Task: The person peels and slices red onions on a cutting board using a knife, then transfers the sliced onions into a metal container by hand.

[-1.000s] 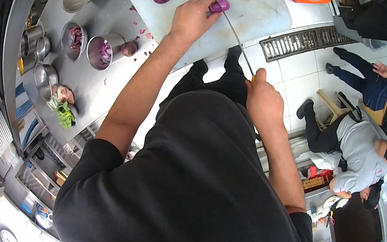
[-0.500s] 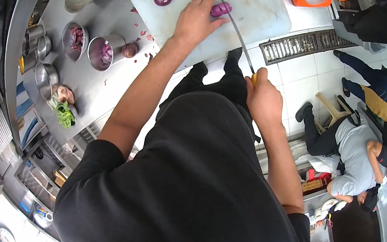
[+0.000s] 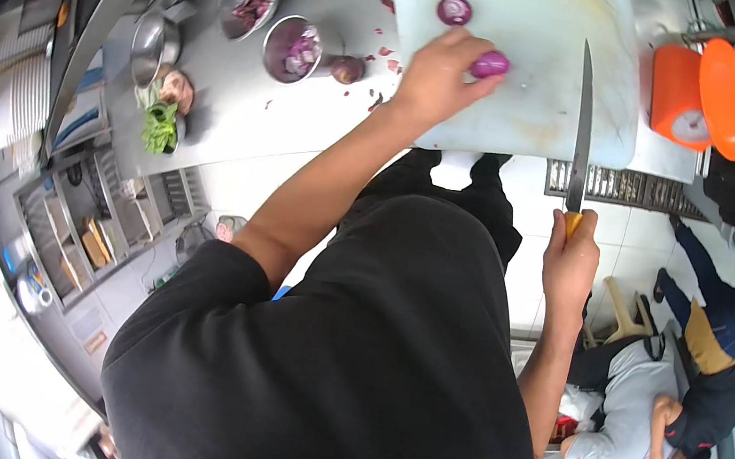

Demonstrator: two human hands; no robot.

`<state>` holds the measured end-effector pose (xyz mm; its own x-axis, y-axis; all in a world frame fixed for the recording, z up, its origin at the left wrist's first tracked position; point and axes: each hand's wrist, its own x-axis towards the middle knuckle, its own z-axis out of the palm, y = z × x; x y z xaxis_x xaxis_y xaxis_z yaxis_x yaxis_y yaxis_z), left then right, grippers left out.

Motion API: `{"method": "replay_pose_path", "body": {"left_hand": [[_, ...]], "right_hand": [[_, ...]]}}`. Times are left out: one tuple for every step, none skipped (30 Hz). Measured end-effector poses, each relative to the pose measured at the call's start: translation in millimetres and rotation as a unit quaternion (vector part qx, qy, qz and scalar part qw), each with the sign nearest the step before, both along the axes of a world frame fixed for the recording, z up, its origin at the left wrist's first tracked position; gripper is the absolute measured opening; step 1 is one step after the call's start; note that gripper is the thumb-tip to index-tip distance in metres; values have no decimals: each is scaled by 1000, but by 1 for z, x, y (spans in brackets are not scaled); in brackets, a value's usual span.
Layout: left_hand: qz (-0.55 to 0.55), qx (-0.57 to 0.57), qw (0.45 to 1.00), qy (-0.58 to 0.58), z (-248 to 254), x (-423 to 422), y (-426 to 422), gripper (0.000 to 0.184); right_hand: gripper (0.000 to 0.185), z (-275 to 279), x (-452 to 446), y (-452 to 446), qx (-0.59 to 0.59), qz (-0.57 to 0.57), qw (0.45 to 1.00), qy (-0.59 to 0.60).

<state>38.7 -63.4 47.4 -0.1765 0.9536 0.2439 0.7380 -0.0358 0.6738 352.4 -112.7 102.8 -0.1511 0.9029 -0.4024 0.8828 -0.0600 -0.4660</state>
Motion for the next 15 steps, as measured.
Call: {"method": "replay_pose_path", "body": {"left_hand": [[29,32,999,-17,10,-15,-12,31],[68,26,997,21,24,-33,-26,32],[106,19,992,58,37,-56,-41,32],[143,22,984,101,39,-83,-56,34],[177,24,974,142,37,-109,-73,36],[222,-5,965,141,37,-130,-86,39],[265,-34,954,138,36,-145,-98,42],[266,-62,948,161,35,-157,-107,45],[265,-90,942,184,34,-165,-112,49],[279,-109,940,162,38,-164,-111,52],[274,-89,943,167,39,-159,-104,53],[268,-70,946,171,42,-153,-96,53],[263,-52,948,174,40,-147,-91,53],[221,-18,959,177,30,-144,-82,54],[189,-5,967,169,26,-134,-69,53]], "right_hand": [[30,1,-2,2,5,5,1000,2],[31,1,-4,4,5,14,1000,5],[31,1,-6,5,4,20,1000,6],[31,0,-8,6,3,25,1000,7],[31,1,-10,6,-7,31,999,16],[31,1,-14,8,-15,36,999,22],[32,2,-15,8,-23,39,999,26],[30,0,-17,6,10,72,997,20],[30,-3,-18,5,3,80,996,36],[30,-6,-19,2,-3,99,994,47],[31,-6,-20,-1,-9,115,992,57],[31,-3,-22,-3,-32,129,989,57],[32,0,-23,-5,-56,143,986,57],[33,-3,-22,-8,-64,159,983,64],[34,-9,-19,-10,-77,171,980,64]]}}
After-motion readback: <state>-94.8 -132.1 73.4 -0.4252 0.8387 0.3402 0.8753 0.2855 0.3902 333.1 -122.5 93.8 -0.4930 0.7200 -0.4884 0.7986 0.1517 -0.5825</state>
